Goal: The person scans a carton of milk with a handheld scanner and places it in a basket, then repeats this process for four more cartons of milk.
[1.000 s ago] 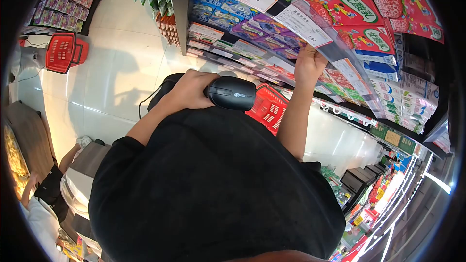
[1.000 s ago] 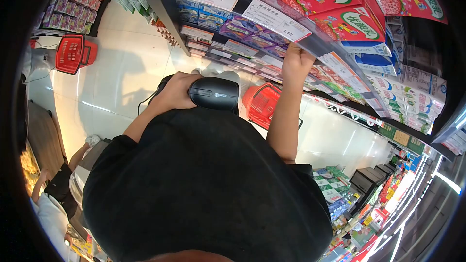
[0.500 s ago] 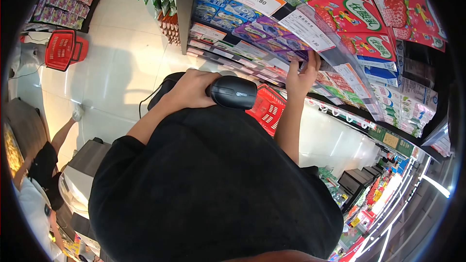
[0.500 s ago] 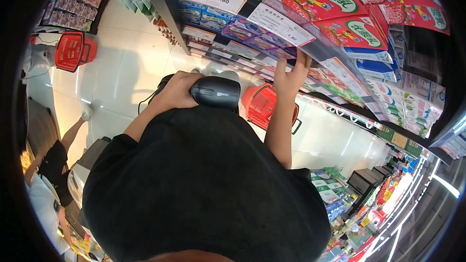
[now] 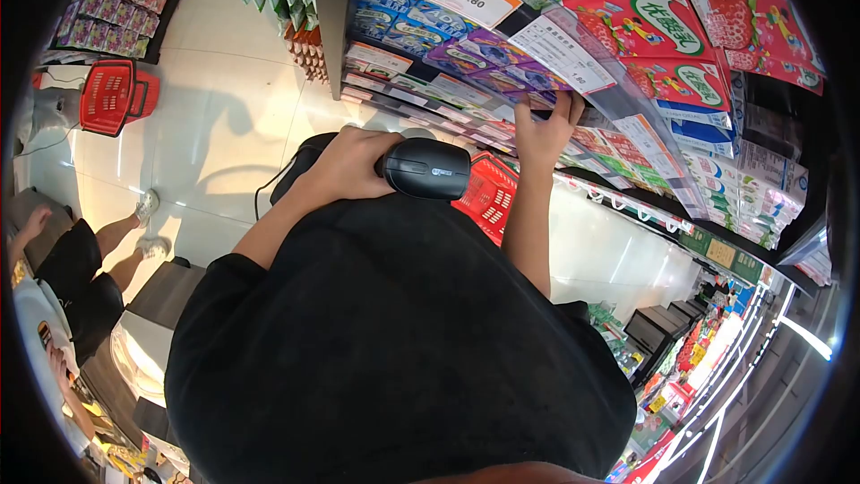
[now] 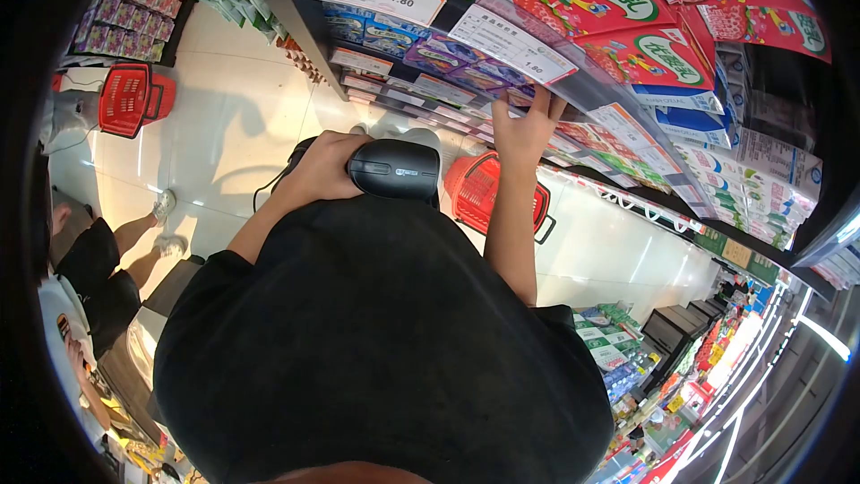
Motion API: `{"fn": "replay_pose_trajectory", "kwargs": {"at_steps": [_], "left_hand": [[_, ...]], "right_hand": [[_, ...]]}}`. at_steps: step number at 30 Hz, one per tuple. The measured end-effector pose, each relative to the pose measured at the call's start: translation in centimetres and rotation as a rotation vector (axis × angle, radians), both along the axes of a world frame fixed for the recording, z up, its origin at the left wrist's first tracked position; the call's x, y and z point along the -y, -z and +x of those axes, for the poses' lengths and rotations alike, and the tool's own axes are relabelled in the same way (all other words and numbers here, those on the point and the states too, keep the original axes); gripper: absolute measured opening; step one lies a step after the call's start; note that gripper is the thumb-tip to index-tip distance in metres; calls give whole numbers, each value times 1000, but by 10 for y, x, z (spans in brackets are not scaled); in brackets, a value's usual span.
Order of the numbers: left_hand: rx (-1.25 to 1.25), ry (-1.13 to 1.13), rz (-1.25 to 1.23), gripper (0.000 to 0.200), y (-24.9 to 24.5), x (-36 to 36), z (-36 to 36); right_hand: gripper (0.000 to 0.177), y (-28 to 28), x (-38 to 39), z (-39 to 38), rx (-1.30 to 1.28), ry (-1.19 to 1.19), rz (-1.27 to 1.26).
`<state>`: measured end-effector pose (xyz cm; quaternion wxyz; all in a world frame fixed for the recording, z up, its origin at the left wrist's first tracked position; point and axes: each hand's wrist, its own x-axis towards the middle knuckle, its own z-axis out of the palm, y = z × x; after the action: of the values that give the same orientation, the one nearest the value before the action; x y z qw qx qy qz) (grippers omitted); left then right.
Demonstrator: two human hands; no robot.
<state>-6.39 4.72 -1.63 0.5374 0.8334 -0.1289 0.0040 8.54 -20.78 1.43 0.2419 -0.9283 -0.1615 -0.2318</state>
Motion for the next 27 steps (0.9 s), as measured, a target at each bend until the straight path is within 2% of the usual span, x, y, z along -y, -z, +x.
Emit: {"fn": "replay_pose_trajectory", "kwargs": {"at_steps": [9, 12, 14, 24, 27], "left_hand": [[-4, 8, -17, 48, -6, 0, 3], [2, -3, -10, 48, -5, -1, 2], [6, -11, -3, 48, -5, -1, 2], [-21, 22, 15, 47, -7, 0, 9], [-21, 21, 16, 46, -5, -1, 12]], "right_hand": [[56, 2, -1, 3, 14, 12, 53], [61, 5, 10, 3, -95, 40, 53], [53, 5, 9, 3, 31, 65, -8], [47, 7, 6, -20, 52, 94, 47], [56, -1, 6, -33, -37, 133, 68]]}}
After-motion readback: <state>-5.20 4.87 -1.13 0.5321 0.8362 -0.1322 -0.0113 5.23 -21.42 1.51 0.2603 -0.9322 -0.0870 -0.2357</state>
